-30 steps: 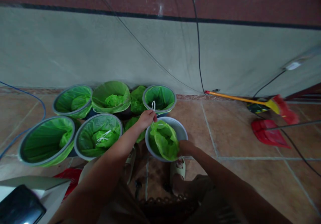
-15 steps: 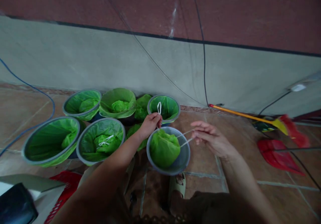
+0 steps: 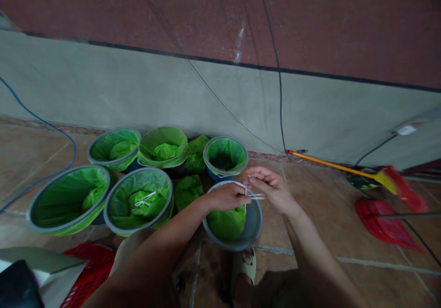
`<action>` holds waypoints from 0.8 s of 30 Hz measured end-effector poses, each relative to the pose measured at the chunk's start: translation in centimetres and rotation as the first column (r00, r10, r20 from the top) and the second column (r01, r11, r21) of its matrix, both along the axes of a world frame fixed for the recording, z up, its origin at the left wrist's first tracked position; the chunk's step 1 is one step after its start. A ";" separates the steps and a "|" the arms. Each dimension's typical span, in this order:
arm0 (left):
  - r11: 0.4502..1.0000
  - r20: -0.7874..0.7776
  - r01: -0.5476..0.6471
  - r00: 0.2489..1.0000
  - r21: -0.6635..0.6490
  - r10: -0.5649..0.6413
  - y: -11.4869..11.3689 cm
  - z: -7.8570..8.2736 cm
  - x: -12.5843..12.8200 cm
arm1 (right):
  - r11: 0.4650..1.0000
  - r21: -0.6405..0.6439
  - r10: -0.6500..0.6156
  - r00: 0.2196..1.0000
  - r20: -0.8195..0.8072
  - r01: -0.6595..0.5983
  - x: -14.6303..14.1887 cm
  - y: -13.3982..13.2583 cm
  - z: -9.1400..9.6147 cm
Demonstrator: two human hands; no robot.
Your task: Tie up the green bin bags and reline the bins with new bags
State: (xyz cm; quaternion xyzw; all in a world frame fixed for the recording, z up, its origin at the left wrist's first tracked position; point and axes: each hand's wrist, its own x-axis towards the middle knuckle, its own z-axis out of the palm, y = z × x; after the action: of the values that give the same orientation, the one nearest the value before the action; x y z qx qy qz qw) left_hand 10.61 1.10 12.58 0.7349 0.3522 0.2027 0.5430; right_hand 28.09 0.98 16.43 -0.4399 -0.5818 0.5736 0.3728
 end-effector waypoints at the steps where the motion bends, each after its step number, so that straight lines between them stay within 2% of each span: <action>1: 1.000 -0.012 -0.030 0.999 0.002 0.030 0.0 -0.1 -0.1 | 1.000 -0.007 0.002 1.000 0.010 -0.002 0.1 0.1 -0.4; 5: 0.990 0.004 -0.115 0.993 -0.078 0.115 0.5 -0.8 -0.4 | 1.000 0.017 0.014 0.981 0.193 -0.017 0.7 0.3 -2.3; 8: 0.979 0.020 -0.139 0.989 -0.147 0.144 0.8 -1.0 -0.8 | 0.988 -0.011 0.146 0.922 0.360 -0.152 1.1 0.1 -3.2; 10: 0.963 0.006 -0.190 0.981 -0.193 0.195 1.0 -1.1 -1.0 | 0.978 -0.067 0.208 0.887 0.412 -0.198 1.4 -0.1 -3.0; 12: 0.934 -0.019 -0.267 0.963 -0.239 0.270 1.1 -1.3 -1.1 | 0.972 -0.116 0.234 0.883 0.407 -0.205 1.8 -0.4 -2.5; 14: 0.915 -0.007 -0.294 0.953 -0.277 0.304 1.2 -1.6 -1.3 | 0.944 -0.183 0.323 0.876 0.358 -0.274 2.2 -0.6 -1.8; 17: 0.937 0.094 -0.202 0.967 -0.285 0.237 1.4 -1.8 -1.7 | 0.858 -0.270 0.506 0.807 0.304 -0.437 2.7 -0.8 -1.6; 18: 0.950 0.118 -0.165 0.972 -0.266 0.202 1.4 -1.8 -1.8 | 0.852 -0.268 0.518 0.796 0.314 -0.449 2.8 -0.7 -1.8; 19: 0.962 0.123 -0.143 0.977 -0.233 0.175 1.4 -1.8 -1.9 | 0.873 -0.249 0.484 0.807 0.339 -0.419 2.8 -0.6 -2.1; 22: 0.992 0.070 -0.112 0.991 -0.064 0.116 1.3 -1.4 -1.9 | 0.973 -0.111 0.229 0.894 0.385 -0.201 2.2 0.0 -3.4; 24: 0.993 0.021 -0.089 0.996 0.077 0.088 1.1 -1.0 -1.8 | 0.989 -0.052 0.148 0.934 0.325 -0.139 1.4 0.3 -4.2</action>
State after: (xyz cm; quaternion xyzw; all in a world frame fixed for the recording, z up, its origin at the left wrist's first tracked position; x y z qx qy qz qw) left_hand 8.79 2.21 11.54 0.7373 0.3714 0.2465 0.5076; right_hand 29.48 1.25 12.19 -0.4905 -0.6581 0.5263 0.2220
